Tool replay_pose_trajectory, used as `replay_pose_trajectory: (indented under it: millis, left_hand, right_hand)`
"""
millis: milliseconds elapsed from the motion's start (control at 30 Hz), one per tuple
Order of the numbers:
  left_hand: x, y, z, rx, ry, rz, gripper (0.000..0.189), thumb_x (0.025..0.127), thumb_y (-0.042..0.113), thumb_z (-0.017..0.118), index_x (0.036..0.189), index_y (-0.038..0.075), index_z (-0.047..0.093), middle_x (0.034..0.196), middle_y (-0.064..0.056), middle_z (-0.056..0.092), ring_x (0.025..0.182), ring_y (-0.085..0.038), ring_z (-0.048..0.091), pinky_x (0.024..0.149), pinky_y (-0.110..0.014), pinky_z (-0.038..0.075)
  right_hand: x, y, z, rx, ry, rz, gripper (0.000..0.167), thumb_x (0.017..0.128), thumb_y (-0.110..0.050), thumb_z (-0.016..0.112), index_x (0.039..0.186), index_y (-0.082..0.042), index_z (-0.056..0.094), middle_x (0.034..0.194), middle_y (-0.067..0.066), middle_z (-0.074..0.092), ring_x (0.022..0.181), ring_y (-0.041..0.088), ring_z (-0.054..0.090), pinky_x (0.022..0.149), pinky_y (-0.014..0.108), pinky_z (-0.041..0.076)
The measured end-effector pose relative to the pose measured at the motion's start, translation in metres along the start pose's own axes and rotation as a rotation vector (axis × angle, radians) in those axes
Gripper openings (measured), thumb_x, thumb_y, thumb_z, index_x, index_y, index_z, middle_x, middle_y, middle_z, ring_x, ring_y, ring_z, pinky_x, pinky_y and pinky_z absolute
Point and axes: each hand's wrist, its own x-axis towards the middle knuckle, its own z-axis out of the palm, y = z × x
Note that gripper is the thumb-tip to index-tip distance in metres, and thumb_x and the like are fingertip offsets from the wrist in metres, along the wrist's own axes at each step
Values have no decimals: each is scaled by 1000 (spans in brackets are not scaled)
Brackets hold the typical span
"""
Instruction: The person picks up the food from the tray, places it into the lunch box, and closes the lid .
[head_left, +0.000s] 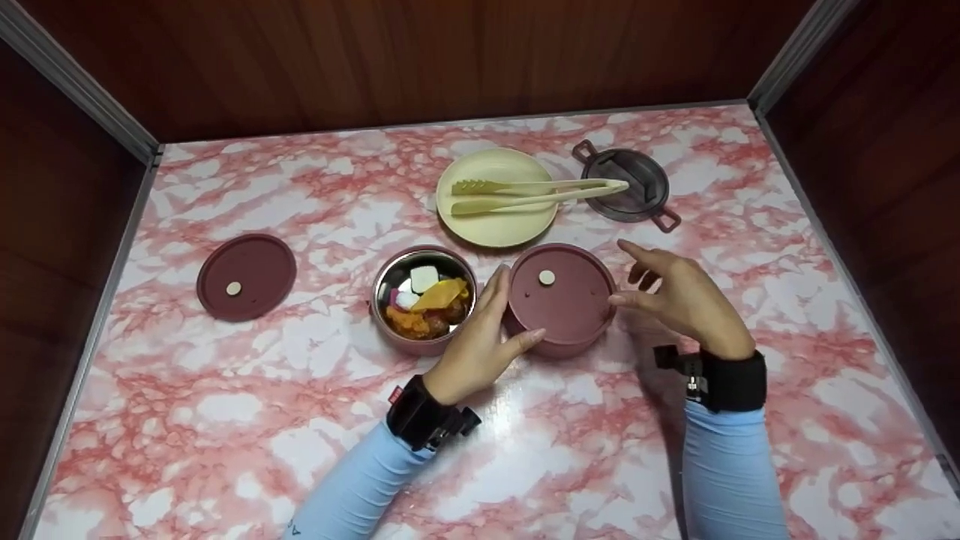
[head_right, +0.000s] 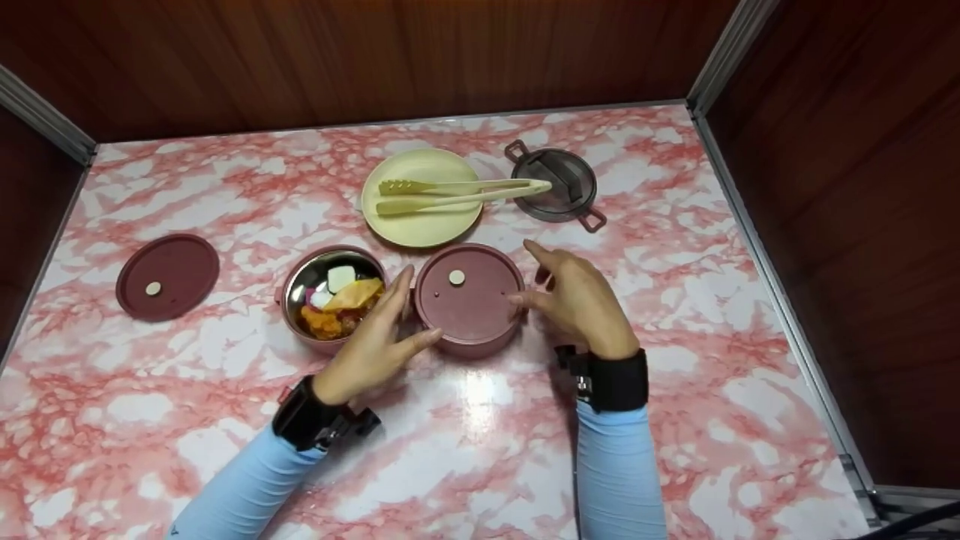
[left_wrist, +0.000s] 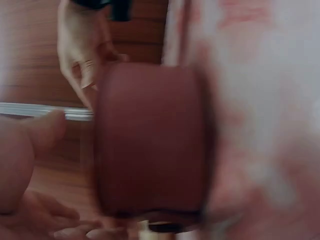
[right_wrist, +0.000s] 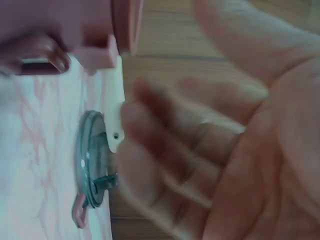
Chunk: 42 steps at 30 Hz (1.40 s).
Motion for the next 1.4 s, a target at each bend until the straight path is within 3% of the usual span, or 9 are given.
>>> replay_pose_trajectory:
  millis: [133,267,433,667,1000,1133,1200,1300,1400]
  left_hand:
    - [5,13,-18,61,-42,15,102,90,45,70,158,3,7,164,-11,3,149,-22,8,120,-37,13]
    - [19,19,-34,237,-139,6,110,82,47,77,158,3,11,164,-14,7,149,-25,10,119,-46,17]
    - [43,22,-44,427,-300,4,121,71,50,85,156,-2,17,161,-21,15,148,-35,14,119,-46,14]
    - [66,22,-48,534,-429,17,126,67,52,87,152,-10,19,157,-26,25,145,-36,26,120,-39,18]
    - [75,29,-42,608,-432,-30,124,61,52,90,149,-11,29,145,-23,48,126,-34,52,108,-40,40]
    - [75,30,-39,633,-410,-51,111,58,50,91,140,-9,46,129,-20,61,113,-33,60,99,-40,47]
    - [75,30,-39,632,-408,-52,95,57,50,91,128,-5,59,117,-17,66,105,-31,62,94,-40,50]
    - [75,33,-38,642,-412,-42,94,58,50,91,126,-7,60,117,-18,66,101,-31,63,90,-40,52]
    - [76,38,-38,658,-427,-36,73,59,49,90,108,0,68,112,-15,67,97,-28,63,86,-40,53]
  right_hand:
    - [-1,0,2,4,-36,3,90,80,-41,83,154,-17,39,129,15,55,114,34,54,90,49,47]
    - [4,-4,11,-35,-122,-7,104,76,-48,84,157,-13,29,154,18,33,137,38,35,106,56,38]
    - [9,-7,19,-67,-180,-39,111,73,-49,86,156,-6,26,160,18,23,145,38,23,112,54,31]
    - [12,-4,25,-36,-241,8,120,69,-45,89,158,-4,20,162,19,18,146,36,21,113,51,30]
    - [16,-5,27,-15,-256,62,120,68,-39,91,158,-5,19,160,20,21,143,38,26,113,51,31]
    - [17,-9,28,-14,-280,98,121,69,-43,89,159,-8,17,161,19,18,143,38,25,114,52,29]
    - [17,-11,27,-19,-291,110,121,70,-45,88,159,-8,16,162,19,17,144,39,25,114,53,28]
    - [17,-16,24,-46,-303,131,120,70,-47,88,159,-9,16,162,18,17,143,40,27,112,54,30]
    - [17,-21,20,-88,-310,145,121,69,-49,87,159,-9,17,162,17,18,141,40,30,109,57,33]
